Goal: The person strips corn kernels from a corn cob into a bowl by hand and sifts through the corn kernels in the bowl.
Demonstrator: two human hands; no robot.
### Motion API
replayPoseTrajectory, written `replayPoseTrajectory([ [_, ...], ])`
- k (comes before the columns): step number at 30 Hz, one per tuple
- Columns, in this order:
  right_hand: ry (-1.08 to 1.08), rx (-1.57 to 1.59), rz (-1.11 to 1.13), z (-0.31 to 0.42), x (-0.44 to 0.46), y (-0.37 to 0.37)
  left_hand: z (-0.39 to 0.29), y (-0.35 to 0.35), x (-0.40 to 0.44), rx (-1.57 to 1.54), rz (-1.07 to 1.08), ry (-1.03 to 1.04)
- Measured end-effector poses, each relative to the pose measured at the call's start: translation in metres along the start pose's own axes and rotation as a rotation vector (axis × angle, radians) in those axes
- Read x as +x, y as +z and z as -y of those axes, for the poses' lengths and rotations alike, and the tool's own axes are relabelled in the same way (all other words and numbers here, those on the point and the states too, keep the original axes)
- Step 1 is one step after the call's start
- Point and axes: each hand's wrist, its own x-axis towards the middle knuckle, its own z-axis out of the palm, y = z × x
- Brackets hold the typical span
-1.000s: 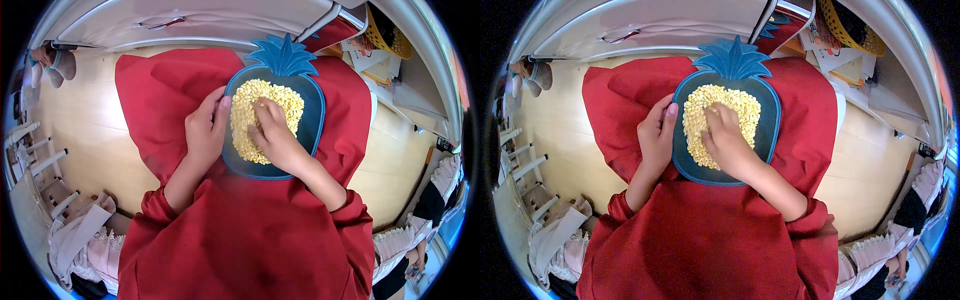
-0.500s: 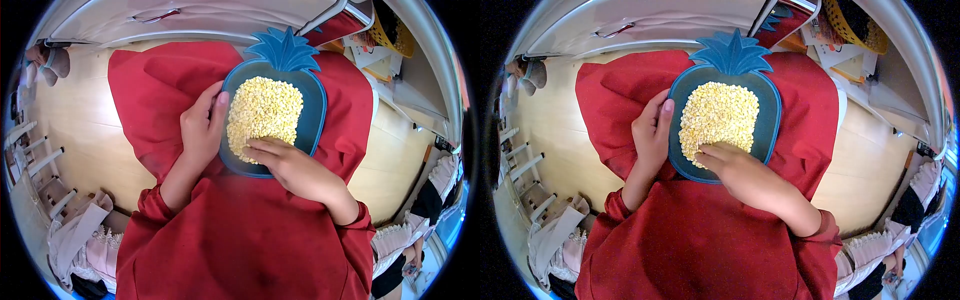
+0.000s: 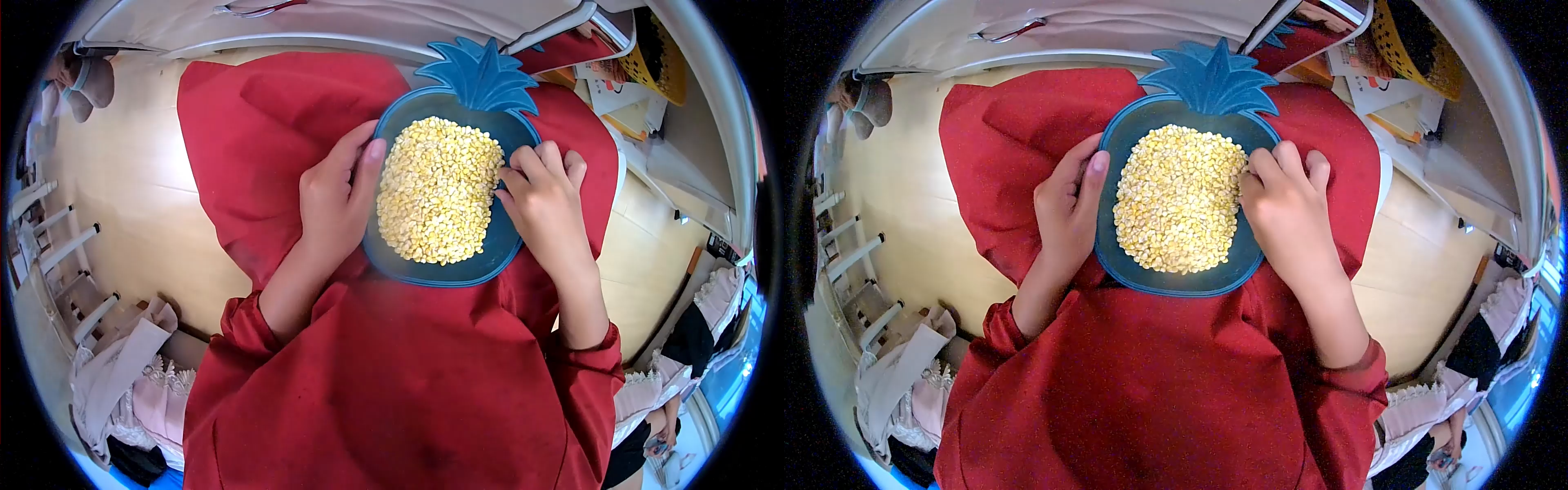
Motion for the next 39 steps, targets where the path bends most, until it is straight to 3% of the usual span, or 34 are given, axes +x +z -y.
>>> replayPoseTrajectory([
  [16, 0.017, 0.309, -0.087, -0.009, 0.006, 0.006, -0.007, -0.002, 0.002, 0.049, -0.003, 0.026],
  [24, -0.075, 0.061, -0.018, 0.003, 0.007, 0.026, -0.004, -0.001, 0.002, 0.060, -0.005, 0.032],
  [39, -0.011, 0.359, -0.066, -0.013, 0.014, 0.010, -0.006, -0.001, 0.002, 0.033, 0.002, 0.025],
])
